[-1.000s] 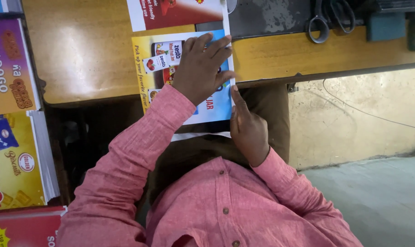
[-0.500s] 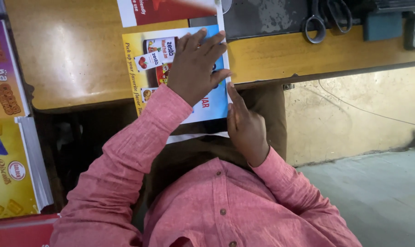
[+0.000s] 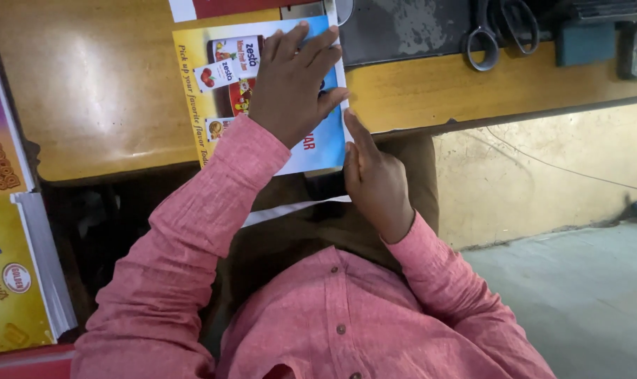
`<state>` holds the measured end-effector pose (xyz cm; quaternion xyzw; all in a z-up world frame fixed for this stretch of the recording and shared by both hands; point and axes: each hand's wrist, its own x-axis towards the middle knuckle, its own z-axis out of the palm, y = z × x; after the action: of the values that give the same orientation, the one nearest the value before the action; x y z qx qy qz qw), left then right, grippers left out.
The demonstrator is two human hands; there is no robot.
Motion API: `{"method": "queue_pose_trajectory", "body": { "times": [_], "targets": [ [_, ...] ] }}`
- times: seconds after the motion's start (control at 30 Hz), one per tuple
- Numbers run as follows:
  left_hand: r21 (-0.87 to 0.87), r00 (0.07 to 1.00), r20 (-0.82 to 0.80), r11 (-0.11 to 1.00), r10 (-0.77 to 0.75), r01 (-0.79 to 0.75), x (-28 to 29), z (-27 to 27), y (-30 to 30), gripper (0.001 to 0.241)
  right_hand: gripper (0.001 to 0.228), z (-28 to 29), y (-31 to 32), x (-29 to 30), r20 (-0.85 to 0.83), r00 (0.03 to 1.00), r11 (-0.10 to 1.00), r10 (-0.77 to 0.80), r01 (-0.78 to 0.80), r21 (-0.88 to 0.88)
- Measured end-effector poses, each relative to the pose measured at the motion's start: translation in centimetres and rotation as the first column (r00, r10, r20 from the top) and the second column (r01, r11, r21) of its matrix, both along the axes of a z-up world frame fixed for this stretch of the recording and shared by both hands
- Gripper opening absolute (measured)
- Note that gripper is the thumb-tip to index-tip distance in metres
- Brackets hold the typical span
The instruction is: The person places printed labels onto a strip of white material on a workstation table and presses them down by hand.
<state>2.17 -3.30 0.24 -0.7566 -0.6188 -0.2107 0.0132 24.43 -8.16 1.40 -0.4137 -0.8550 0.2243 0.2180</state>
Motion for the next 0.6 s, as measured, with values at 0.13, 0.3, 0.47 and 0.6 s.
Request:
{"method": "queue_pose_trajectory", "body": {
  "times": [0.13, 0.3, 0.47, 0.6],
  "targets": [
    [0.009, 0.999, 0.041, 1.0, -0.009, 0.009, -0.4, -0.2, 0.4, 0.049, 0.048, 1.0, 0.2, -0.6, -0.048, 0.998, 0.987, -0.039, 0.031, -0.156],
    [0.042, 0.999, 0.035, 0.999, -0.026, 0.025, -0.8, -0.1, 0.9, 0.047, 0.049, 1.5, -1.2, -0.8, -0.306, 0.935, 0.876, -0.177, 0.008, -0.483],
    [0.076, 0.998, 0.055, 0.996, -0.044, 0.039, -1.0, -0.3, 0.8, 0.046, 0.053, 0.4, -3.6, 0.1, -0.364, 0.906, 0.842, -0.217, -0.015, -0.539],
    [0.113, 0.992, 0.104, 0.992, -0.07, 0.058, -1.2, -0.4, 0.7, 0.038, 0.052, 0.0, -4.3, 0.7, -0.347, 0.92, 0.868, -0.182, -0.016, -0.497]
  ]
}}
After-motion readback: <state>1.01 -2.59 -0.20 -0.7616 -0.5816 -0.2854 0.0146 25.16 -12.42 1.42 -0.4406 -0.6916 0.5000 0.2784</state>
